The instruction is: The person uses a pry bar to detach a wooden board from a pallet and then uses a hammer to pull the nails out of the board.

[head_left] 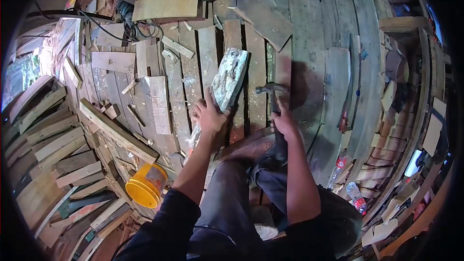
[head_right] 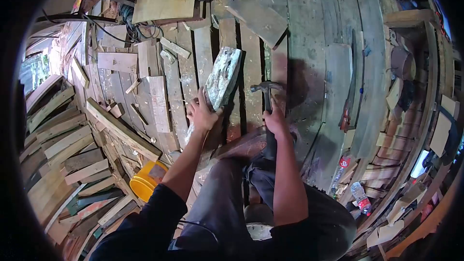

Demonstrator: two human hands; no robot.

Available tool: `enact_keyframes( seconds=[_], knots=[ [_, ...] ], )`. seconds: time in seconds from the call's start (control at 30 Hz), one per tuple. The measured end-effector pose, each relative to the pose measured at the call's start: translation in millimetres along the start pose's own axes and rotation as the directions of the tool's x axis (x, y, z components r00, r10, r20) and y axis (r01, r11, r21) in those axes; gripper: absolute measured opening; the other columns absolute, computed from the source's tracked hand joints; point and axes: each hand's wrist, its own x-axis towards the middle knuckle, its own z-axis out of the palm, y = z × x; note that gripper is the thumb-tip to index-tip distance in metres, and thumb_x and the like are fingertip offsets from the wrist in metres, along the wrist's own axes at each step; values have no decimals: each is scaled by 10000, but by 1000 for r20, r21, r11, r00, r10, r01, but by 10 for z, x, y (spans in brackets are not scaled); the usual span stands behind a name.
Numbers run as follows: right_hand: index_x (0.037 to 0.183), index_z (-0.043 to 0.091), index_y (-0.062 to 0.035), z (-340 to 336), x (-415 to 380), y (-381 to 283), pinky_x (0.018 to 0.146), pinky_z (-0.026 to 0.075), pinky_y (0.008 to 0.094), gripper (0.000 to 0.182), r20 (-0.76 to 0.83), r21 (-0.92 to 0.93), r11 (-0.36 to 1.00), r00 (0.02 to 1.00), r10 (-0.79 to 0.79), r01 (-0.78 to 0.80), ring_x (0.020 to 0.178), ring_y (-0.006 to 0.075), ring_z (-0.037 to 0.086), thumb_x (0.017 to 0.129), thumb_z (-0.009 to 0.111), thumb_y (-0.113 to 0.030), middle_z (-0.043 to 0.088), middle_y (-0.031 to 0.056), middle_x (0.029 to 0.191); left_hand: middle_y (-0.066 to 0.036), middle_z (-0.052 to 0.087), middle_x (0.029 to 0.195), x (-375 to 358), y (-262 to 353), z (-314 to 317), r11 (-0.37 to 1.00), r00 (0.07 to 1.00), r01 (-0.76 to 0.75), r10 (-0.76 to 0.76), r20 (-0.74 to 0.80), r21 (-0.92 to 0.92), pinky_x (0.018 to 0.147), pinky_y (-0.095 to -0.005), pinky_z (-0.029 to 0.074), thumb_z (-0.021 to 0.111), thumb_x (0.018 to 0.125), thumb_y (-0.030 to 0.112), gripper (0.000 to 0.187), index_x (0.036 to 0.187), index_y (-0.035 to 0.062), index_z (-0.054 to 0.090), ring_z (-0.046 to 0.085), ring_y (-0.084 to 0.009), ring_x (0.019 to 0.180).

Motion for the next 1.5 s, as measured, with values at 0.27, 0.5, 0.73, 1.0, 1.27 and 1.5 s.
enact_keyframes(
  seconds=[0.27,0.5,0.73,1.0,1.27,1.5],
  knots=[
    [1441,368,-77,-628,-508,-763,446,477,309,584,207,241,958,972,107,-157,472,124,547,911,609,-116,594,40,708,-198,462,1193,73,-293,71,977,967,-178,153,-202,-114,991,-539,287,720,707,588,898,1416,157,376,412,-372,1161],
    [1343,527,-254,-1406,-443,-1948,769,519,372,532,460,-593,710,883,-88,380,875,300,653,843,672,-143,668,132,1008,-169,484,1132,-7,-211,89,969,938,-201,149,-314,-141,966,-481,340,762,695,532,835,1352,135,435,462,-363,1094],
    [1316,575,-269,-1067,62,-2868,466,462,303,523,619,-752,524,700,356,399,505,127,544,821,671,-129,598,48,646,-181,480,1195,-97,-99,59,984,939,-156,121,-322,-86,1006,-493,299,744,687,560,882,1364,100,416,427,-365,1153],
    [1295,600,-250,-798,313,-3296,460,433,274,503,597,-795,485,616,514,364,503,102,511,814,696,-141,594,12,650,-171,473,1151,-71,-134,85,986,934,-150,120,-335,-66,965,-498,296,715,687,567,894,1387,110,397,427,-335,1122],
    [1298,596,-247,-687,498,-3478,457,413,264,493,571,-821,436,532,625,369,504,103,506,830,697,-129,592,7,663,-146,472,1162,-32,-171,148,981,941,-159,116,-317,-114,953,-483,286,595,803,492,711,1384,132,399,428,-312,1126],
    [1289,603,-240,-744,710,-3434,449,397,247,461,597,-802,508,474,648,315,501,90,495,848,686,-136,595,3,685,-159,479,1210,-43,-176,144,980,946,-149,104,-306,-130,972,-483,274,554,857,451,632,1371,106,423,422,-321,1166]
  ],
)
